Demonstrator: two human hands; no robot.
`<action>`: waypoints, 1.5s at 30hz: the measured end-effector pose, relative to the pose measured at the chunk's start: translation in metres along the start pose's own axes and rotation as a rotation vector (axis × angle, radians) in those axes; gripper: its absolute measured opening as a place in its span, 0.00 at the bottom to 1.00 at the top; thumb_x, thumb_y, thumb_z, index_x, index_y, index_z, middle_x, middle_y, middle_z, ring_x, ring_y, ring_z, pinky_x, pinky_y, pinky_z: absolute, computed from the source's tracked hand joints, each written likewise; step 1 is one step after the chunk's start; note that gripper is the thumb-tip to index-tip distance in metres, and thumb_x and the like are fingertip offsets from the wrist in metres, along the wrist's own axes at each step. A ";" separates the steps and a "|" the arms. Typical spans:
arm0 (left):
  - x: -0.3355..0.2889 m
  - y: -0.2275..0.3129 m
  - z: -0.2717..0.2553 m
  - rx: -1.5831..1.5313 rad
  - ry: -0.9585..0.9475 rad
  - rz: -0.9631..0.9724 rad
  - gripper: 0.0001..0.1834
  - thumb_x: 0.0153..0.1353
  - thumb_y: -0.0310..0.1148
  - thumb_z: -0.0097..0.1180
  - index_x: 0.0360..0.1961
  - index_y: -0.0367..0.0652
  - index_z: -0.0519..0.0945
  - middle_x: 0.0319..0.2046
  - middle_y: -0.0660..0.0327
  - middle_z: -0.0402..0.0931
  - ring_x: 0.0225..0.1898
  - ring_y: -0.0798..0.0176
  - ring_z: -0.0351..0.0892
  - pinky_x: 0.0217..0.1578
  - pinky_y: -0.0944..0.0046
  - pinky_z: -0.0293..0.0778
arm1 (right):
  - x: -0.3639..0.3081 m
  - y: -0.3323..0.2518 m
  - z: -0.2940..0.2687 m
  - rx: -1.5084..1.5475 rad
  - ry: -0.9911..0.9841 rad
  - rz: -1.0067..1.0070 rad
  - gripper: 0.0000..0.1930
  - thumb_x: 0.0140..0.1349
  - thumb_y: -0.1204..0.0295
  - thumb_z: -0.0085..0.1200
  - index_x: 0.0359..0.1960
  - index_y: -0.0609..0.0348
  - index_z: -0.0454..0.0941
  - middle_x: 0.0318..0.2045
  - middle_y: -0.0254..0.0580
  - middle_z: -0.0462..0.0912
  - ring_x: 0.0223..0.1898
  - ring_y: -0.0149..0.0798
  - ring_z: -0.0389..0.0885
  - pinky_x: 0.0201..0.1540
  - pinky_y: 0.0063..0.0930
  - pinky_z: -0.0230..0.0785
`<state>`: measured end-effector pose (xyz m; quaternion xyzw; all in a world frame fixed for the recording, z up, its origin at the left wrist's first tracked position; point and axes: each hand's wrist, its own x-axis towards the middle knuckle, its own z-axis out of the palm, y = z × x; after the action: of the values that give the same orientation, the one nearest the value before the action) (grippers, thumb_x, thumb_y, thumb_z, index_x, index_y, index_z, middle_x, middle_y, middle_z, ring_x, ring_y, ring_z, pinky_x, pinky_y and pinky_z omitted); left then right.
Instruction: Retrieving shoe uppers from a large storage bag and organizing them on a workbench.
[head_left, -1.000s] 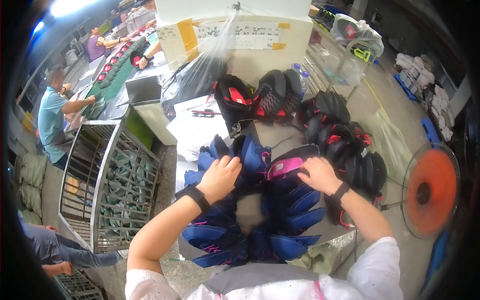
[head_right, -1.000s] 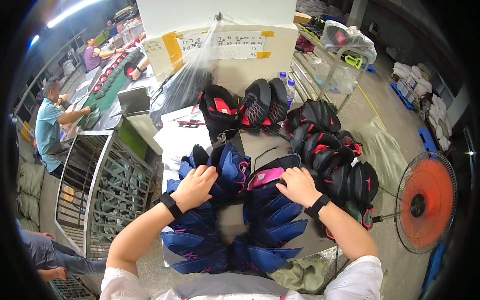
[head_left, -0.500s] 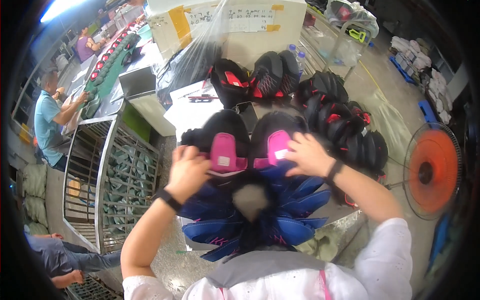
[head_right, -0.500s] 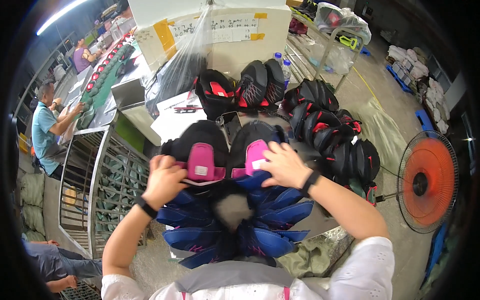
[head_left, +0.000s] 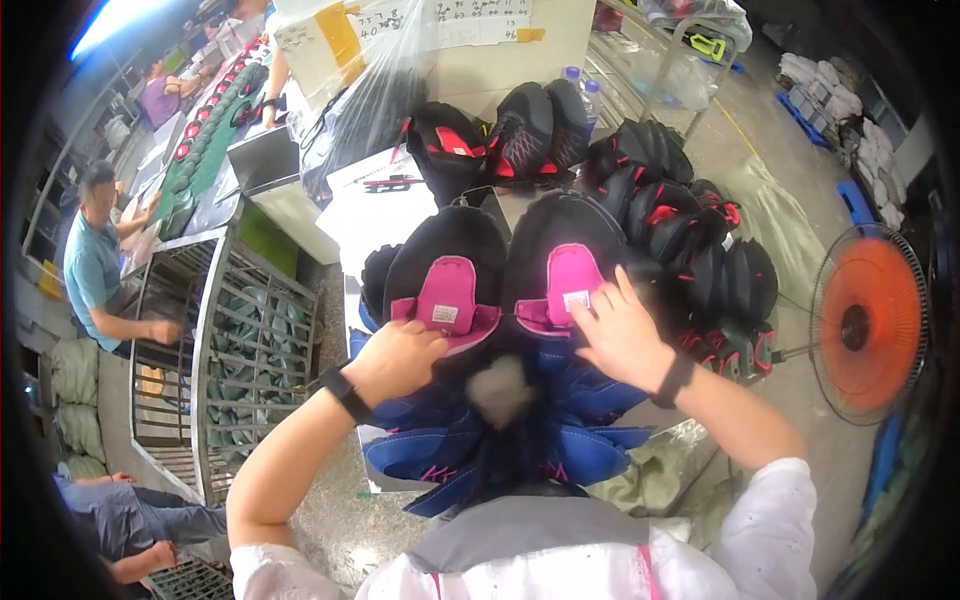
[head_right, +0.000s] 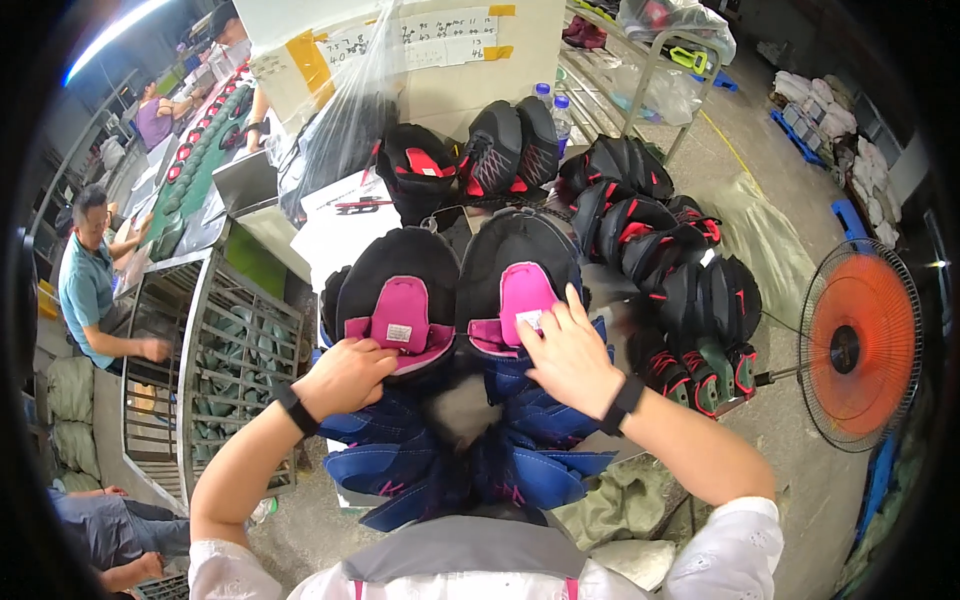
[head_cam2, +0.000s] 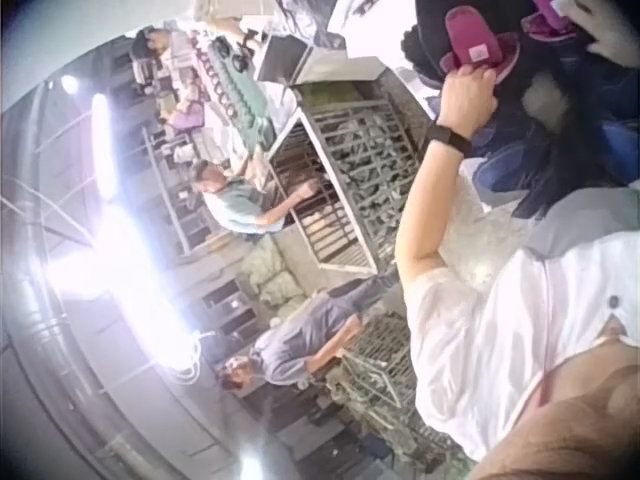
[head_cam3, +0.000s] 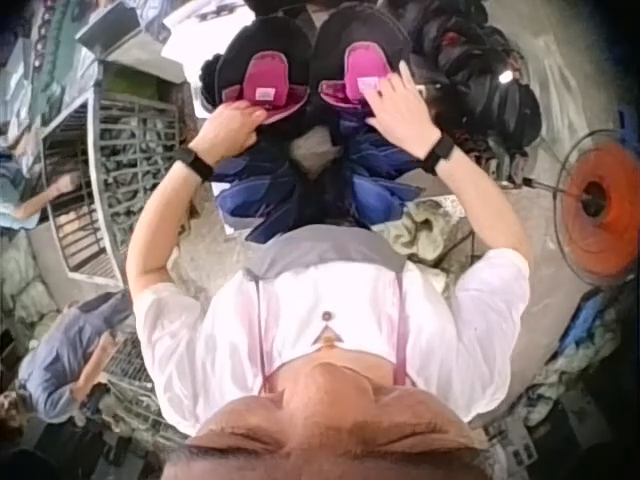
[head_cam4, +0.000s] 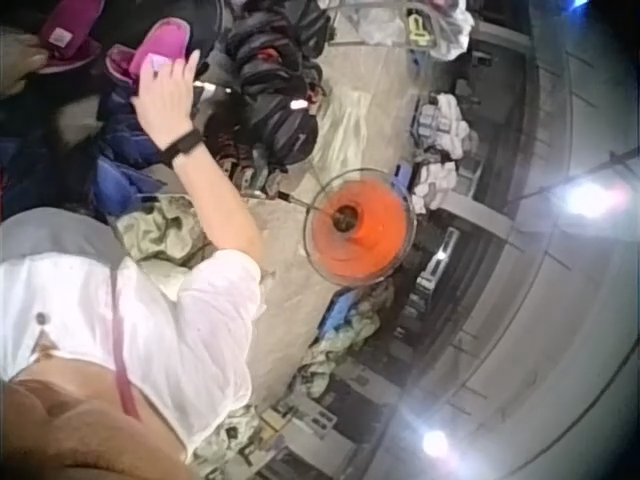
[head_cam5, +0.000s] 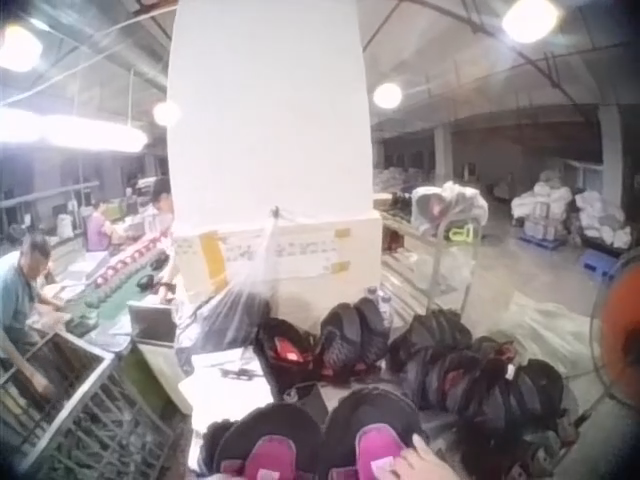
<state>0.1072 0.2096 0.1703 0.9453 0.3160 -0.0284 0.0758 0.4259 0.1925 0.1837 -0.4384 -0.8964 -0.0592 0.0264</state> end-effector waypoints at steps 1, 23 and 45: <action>0.007 0.004 0.004 0.008 -0.009 0.001 0.12 0.45 0.33 0.51 0.32 0.41 0.75 0.39 0.59 0.74 0.41 0.56 0.74 0.38 0.55 0.71 | 0.017 -0.012 -0.005 -0.082 0.005 0.072 0.30 0.52 0.56 0.53 0.53 0.61 0.67 0.38 0.52 0.74 0.49 0.58 0.67 0.61 0.60 0.41; 0.026 0.051 0.042 -0.022 -0.047 -0.538 0.32 0.47 0.49 0.58 0.53 0.47 0.70 0.51 0.53 0.68 0.59 0.58 0.59 0.39 0.53 0.70 | 0.033 -0.026 0.051 1.489 -0.084 0.219 0.12 0.55 0.69 0.54 0.17 0.61 0.73 0.15 0.27 0.68 0.21 0.23 0.64 0.24 0.22 0.55; 0.031 0.037 0.032 -0.690 0.381 -0.405 0.15 0.51 0.43 0.56 0.37 0.46 0.76 0.30 0.54 0.78 0.34 0.51 0.77 0.34 0.55 0.72 | 0.058 -0.065 0.034 0.877 0.139 0.034 0.10 0.56 0.66 0.50 0.24 0.59 0.75 0.23 0.47 0.75 0.29 0.50 0.75 0.30 0.38 0.65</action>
<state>0.1542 0.1934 0.1401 0.7719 0.4942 0.2394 0.3203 0.3391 0.2033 0.1503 -0.3955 -0.8255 0.2977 0.2712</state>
